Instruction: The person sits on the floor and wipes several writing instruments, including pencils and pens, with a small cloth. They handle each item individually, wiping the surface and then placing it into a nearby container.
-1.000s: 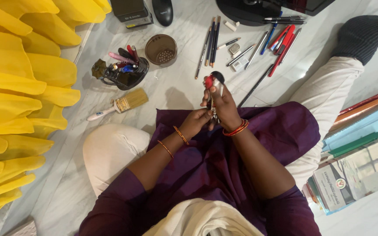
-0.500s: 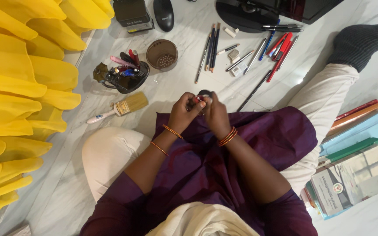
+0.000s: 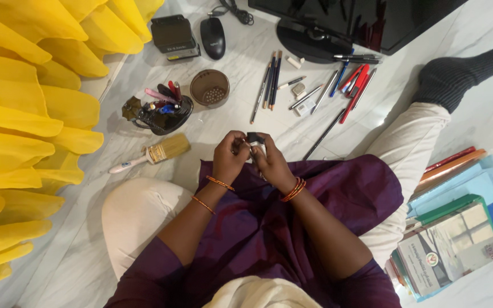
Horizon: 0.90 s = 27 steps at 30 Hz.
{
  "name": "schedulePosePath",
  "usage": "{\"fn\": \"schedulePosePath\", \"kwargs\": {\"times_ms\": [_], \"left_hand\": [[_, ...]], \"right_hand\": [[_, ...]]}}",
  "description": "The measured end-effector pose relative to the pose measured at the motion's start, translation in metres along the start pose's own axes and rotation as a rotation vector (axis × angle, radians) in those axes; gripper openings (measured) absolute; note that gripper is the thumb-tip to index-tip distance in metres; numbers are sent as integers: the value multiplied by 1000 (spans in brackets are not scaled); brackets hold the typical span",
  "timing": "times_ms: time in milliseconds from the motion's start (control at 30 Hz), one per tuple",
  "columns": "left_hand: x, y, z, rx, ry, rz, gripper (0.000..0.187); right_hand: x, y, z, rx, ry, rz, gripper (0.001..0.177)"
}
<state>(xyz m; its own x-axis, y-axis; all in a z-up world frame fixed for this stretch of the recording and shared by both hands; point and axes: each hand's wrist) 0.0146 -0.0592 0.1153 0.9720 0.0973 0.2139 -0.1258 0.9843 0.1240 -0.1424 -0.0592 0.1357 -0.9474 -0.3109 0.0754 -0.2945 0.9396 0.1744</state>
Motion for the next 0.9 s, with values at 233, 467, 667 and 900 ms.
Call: {"fn": "schedulePosePath", "kwargs": {"times_ms": [233, 467, 667, 900], "left_hand": [[6, -8, -16, 15, 118, 46, 8], [-5, -1, 4, -6, 303, -200, 15], [0, 16, 44, -426, -68, -175, 13], [5, 21, 63, -583, -138, -84, 22]], "right_hand": [[0, -2, 16, -220, -206, 4, 31], [2, -10, 45, -177, -216, 156, 33], [0, -11, 55, -279, -581, 203, 33], [8, -13, 51, -204, -416, 296, 37]]}}
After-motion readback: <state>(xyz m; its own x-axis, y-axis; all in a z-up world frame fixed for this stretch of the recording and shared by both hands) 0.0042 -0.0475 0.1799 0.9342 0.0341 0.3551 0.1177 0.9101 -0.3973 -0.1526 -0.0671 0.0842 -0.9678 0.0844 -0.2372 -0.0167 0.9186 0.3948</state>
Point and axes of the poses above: each hand's wrist, its own y-axis away from the middle knuckle, its own x-axis out of the back of the hand, z = x × y, and after that the axes turned 3 degrees about -y, right-handed
